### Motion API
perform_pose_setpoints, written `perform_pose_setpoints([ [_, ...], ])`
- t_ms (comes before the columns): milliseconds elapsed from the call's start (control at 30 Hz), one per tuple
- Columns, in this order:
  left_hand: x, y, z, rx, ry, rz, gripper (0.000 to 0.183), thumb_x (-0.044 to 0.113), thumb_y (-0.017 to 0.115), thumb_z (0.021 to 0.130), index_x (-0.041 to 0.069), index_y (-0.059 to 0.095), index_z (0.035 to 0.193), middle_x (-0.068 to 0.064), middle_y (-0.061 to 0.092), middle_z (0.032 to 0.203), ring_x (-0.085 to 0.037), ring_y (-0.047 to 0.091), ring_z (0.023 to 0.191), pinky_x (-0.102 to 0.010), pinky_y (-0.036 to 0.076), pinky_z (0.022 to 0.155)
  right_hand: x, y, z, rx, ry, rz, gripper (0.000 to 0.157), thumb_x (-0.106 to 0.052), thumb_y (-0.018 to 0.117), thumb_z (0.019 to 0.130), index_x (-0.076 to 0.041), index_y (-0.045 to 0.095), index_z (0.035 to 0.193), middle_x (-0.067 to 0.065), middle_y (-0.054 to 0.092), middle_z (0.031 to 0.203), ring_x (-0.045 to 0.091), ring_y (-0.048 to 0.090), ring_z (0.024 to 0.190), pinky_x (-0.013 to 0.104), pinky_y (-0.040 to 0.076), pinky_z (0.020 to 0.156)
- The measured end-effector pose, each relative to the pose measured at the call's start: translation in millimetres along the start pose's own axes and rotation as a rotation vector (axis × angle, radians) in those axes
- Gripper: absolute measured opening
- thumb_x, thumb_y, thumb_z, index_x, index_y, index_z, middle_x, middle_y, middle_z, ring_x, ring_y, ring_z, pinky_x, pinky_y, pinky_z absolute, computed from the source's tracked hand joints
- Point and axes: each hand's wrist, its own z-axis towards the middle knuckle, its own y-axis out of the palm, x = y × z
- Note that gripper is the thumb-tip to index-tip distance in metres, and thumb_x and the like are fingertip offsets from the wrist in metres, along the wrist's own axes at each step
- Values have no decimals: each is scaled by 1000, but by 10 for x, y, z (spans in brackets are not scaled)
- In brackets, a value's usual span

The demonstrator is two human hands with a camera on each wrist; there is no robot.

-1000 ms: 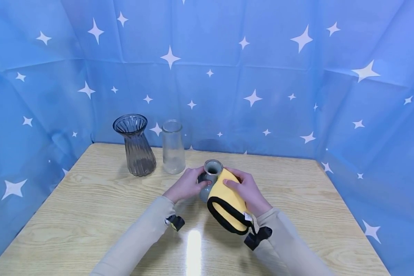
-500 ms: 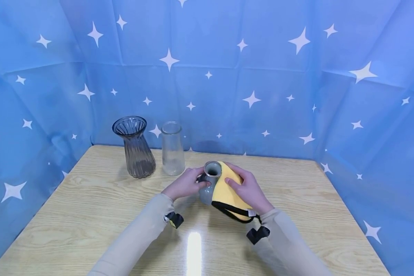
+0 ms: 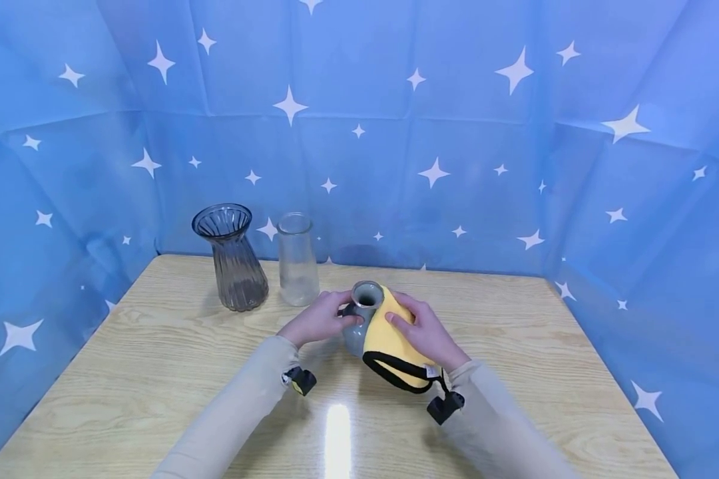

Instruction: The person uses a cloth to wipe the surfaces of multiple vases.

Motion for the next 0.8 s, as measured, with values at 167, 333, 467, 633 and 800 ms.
perform_pose_setpoints([
  [167, -19, -3, -3, -3, 28, -15, 27, 8, 67, 90, 7, 64, 118, -7, 68, 113, -23, 61, 110, -37, 50, 92, 24, 8, 29, -41, -146, -211, 44, -7, 52, 100, -2, 45, 143, 15, 48, 139, 26, 60, 107, 39, 51, 88],
  [333, -12, 0, 2, -14, 26, -17, 28, 9, 66, 91, 7, 63, 119, -8, 67, 114, -24, 62, 110, -37, 49, 94, -42, -45, 58, -60, -228, -520, 43, -4, 56, 96, 3, 49, 138, 21, 48, 139, 38, 46, 127, 54, 36, 104],
  [467, -6, 10, 3, -9, 31, -3, 29, 9, 67, 91, 7, 62, 120, -9, 67, 115, -25, 62, 110, -37, 50, 94, -105, -86, 74, -98, -242, -689, 42, -1, 59, 93, 5, 52, 134, 23, 51, 135, 40, 50, 122, 60, 34, 103],
  [633, -20, 26, 0, -8, 36, -10, 31, 8, 67, 91, 6, 60, 122, -10, 66, 117, -24, 62, 109, -36, 49, 94, -129, -96, 77, -131, -190, -743, 41, 0, 58, 93, 6, 52, 134, 23, 52, 134, 41, 53, 117, 57, 40, 99],
  [800, -19, 18, -6, -17, 21, -37, 33, 8, 67, 91, 5, 60, 123, -10, 65, 119, -24, 61, 112, -35, 49, 95, -112, -84, 66, -154, -96, -675, 43, 0, 54, 96, 7, 47, 138, 24, 48, 137, 42, 50, 119, 54, 43, 97],
])
